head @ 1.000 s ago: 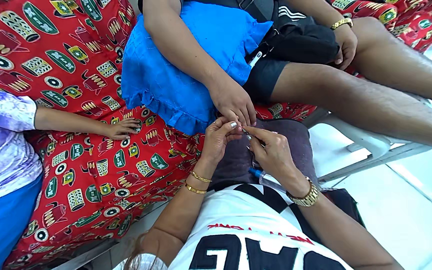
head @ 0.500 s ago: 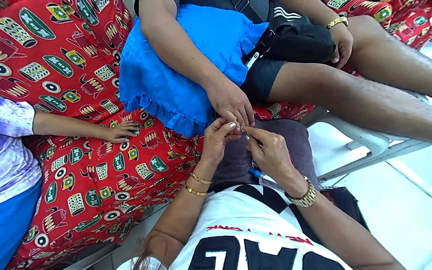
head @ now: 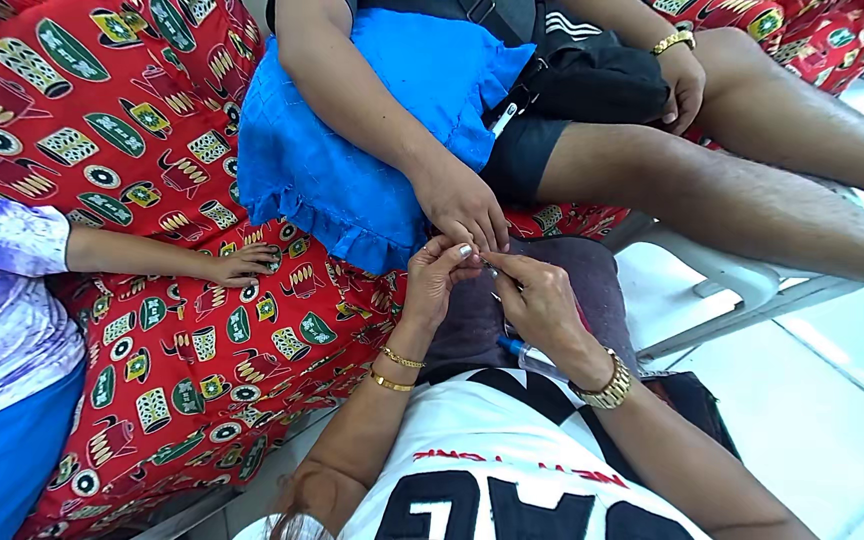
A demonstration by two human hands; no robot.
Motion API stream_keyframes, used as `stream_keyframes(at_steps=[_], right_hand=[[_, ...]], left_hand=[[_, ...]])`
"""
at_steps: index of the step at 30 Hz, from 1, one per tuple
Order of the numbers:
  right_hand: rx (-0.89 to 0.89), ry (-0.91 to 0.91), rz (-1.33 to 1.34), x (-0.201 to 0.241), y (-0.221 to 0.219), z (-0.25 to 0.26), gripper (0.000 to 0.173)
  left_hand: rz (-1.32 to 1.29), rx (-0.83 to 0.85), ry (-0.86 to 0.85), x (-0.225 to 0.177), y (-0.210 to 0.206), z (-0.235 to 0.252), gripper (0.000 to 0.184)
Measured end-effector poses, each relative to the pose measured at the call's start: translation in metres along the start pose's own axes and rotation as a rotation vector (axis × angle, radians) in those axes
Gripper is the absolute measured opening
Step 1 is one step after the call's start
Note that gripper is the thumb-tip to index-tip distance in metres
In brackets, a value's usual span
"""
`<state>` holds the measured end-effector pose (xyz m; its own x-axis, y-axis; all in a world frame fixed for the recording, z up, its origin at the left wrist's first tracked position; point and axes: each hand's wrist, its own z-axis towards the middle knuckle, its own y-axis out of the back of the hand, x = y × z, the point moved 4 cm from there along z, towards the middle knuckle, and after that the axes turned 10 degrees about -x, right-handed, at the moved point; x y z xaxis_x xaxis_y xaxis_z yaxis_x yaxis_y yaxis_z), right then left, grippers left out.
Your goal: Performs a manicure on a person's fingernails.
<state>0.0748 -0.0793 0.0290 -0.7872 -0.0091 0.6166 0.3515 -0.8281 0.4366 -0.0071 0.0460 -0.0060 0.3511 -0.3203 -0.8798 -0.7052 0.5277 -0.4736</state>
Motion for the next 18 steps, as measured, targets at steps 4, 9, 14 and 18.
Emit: stream_keyframes(at_steps=[4,9,14,18], right_hand=[[0.001,0.014,0.002,0.0,-0.001,0.0,0.03],[0.01,0.015,0.021,-0.003,-0.001,0.002,0.03],[0.081,-0.167,0.137,-0.011,0.002,0.006,0.025],[0.198,-0.435,0.317,-0.021,0.003,0.008,0.024]], left_hand=[[0.0,-0.005,-0.003,-0.001,0.0,0.0,0.017],[-0.004,-0.01,0.001,0.0,0.001,0.0,0.016],[0.004,-0.006,0.014,-0.001,0.001,0.0,0.017],[-0.008,0.005,0.026,-0.001,0.001,0.001,0.017]])
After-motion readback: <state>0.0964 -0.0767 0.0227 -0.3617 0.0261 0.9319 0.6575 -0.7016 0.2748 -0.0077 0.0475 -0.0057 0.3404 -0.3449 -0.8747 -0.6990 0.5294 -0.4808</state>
